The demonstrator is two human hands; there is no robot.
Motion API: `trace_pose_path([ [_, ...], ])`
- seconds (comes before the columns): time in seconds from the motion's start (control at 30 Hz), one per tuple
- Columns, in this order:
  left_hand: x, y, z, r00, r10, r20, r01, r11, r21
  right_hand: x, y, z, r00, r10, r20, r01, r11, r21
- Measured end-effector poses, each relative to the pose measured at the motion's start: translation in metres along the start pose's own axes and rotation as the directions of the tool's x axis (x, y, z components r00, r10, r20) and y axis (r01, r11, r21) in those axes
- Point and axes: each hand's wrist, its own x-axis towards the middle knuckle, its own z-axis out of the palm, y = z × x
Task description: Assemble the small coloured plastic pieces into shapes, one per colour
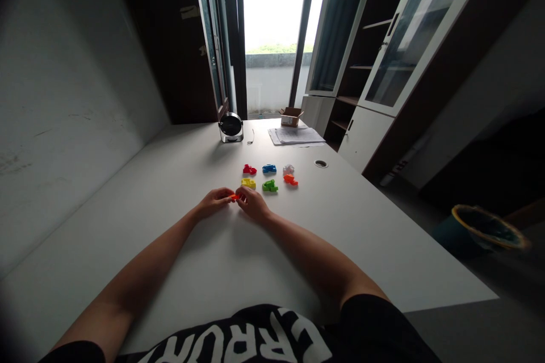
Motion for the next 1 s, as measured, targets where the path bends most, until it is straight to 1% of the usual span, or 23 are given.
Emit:
trace_pose_path([
  [0.33, 0.001, -0.008, -0.004, 1.0, -0.016, -0.004, 0.016, 1.0, 0.011, -0.001, 0.001, 0.001, 1.0, 0.013, 0.01, -0.013, 0.999, -0.046],
  [0.73, 0.0, -0.006, -0.003, 0.999, -0.021, -0.037, 0.021, 1.0, 0.001, 0.0, 0.004, 0.002, 0.999, 0.044, -0.007, -0.044, 0.997, -0.069],
  [1.0, 0.001, -0.01, -0.002, 0.998, -0.027, -0.053, 0.026, 0.999, -0.021, -0.001, 0.003, 0.001, 0.998, 0.066, -0.023, -0.067, 0.995, -0.078],
])
